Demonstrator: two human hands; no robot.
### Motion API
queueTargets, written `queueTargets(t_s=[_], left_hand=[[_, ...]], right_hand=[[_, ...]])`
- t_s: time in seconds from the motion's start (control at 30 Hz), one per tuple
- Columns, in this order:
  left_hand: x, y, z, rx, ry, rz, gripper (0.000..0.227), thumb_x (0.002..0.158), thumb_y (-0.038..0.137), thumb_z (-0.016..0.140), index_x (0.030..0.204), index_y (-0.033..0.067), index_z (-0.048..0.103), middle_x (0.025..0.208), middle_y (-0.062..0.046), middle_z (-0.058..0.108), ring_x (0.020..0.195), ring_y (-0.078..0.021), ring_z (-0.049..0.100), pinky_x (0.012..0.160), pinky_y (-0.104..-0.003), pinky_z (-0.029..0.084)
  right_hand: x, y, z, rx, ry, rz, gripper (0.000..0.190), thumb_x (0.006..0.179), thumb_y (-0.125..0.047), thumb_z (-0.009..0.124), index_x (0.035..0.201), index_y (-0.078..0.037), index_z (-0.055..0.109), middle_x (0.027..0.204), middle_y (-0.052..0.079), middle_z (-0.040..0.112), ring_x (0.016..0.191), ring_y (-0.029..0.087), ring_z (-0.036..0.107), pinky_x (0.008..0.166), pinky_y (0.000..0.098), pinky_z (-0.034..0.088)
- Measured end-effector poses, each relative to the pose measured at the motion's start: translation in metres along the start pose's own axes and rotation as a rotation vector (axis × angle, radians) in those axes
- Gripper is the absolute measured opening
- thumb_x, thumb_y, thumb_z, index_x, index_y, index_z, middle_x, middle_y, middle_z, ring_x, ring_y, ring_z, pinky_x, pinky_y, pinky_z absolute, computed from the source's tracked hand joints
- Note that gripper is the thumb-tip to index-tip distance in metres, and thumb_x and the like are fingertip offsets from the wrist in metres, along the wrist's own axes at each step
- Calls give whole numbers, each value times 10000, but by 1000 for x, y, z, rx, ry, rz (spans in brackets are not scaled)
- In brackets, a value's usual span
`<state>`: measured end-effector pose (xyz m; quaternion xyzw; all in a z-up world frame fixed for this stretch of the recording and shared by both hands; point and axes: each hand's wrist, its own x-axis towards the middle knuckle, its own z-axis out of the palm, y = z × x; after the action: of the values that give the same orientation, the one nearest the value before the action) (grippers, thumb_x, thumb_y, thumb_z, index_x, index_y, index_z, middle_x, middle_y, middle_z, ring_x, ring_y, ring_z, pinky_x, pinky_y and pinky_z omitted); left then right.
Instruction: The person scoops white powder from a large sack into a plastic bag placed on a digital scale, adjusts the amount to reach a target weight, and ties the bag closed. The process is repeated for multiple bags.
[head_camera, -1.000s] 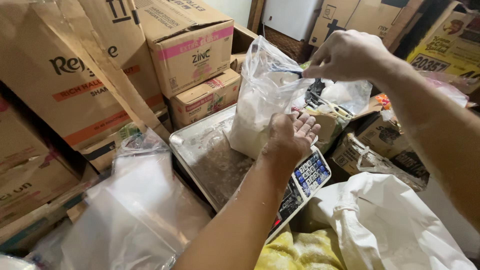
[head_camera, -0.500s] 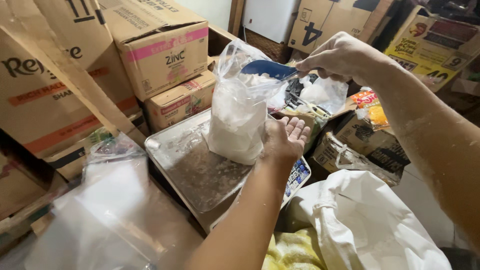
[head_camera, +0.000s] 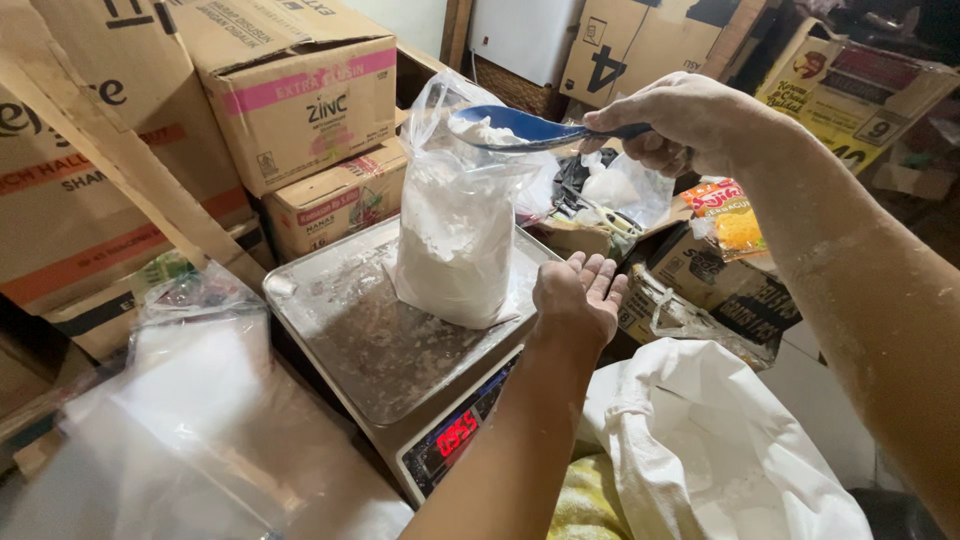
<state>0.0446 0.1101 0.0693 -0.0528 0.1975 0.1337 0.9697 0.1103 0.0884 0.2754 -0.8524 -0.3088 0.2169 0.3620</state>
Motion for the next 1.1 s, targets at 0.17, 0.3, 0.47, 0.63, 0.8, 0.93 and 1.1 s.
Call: queueTargets(t_s=[0.17, 0.3, 0.47, 0.63, 0.8, 0.93, 1.1], left_hand=[[-2, -5, -1, 4, -17, 6, 564, 1034, 242, 278, 1567, 61, 323, 1580, -131, 436, 1464, -291, 429, 1207, -473, 344], [-2, -6, -3, 11, -25, 0, 560, 1035, 240, 279, 1563, 60, 331, 1574, -135, 442, 1462, -289, 432, 1206, -470, 345], [2, -4, -4, 0, 17, 0, 545, 1036, 251, 280, 1544, 75, 369, 1549, -121, 478, 1437, -286, 470, 1195, -473, 362], [9, 2, -5, -13, 15, 24, 541, 1035, 236, 280, 1531, 64, 410, 1512, -138, 518, 1388, -301, 517, 1171, -479, 390], [13, 7, -6, -1, 32, 18, 523, 1036, 233, 295, 1524, 86, 412, 1490, -114, 534, 1371, -282, 533, 1165, -462, 398], [12, 3, -9, -19, 33, 12, 519, 1036, 225, 297, 1513, 72, 429, 1484, -116, 540, 1364, -284, 540, 1158, -467, 403], [8, -7, -14, -27, -1, 11, 513, 1039, 247, 326, 1520, 90, 412, 1488, -94, 531, 1368, -266, 534, 1163, -452, 398]], right_hand=[[-1, 3, -3, 22, 15, -9, 425, 904, -263, 787, 962, 140, 663, 515, -24, 412, 439, 91, 309, 416, 308, 153], [-4, 1, -1, -24, 33, -8, 292, 886, -274, 779, 975, 3, 768, 534, -4, 482, 433, 86, 337, 408, 289, 196], [-7, 0, 14, -315, 178, -183, 213, 890, -329, 798, 966, -133, 827, 644, 40, 638, 454, 98, 456, 410, 259, 335], [-17, 15, 33, -785, 452, -830, 140, 905, -296, 804, 989, -193, 849, 814, 21, 781, 550, 131, 673, 506, 300, 509], [-26, 26, 37, -828, 569, -825, 148, 936, -320, 801, 1022, -210, 853, 779, 19, 783, 525, 150, 663, 501, 345, 504], [-26, 33, 35, -542, 457, -640, 209, 939, -350, 776, 998, -157, 826, 778, 7, 759, 553, 67, 642, 459, 246, 484], [-39, 56, 43, 120, 281, -366, 224, 914, -289, 753, 965, -80, 815, 629, -19, 625, 467, 41, 426, 402, 237, 305]])
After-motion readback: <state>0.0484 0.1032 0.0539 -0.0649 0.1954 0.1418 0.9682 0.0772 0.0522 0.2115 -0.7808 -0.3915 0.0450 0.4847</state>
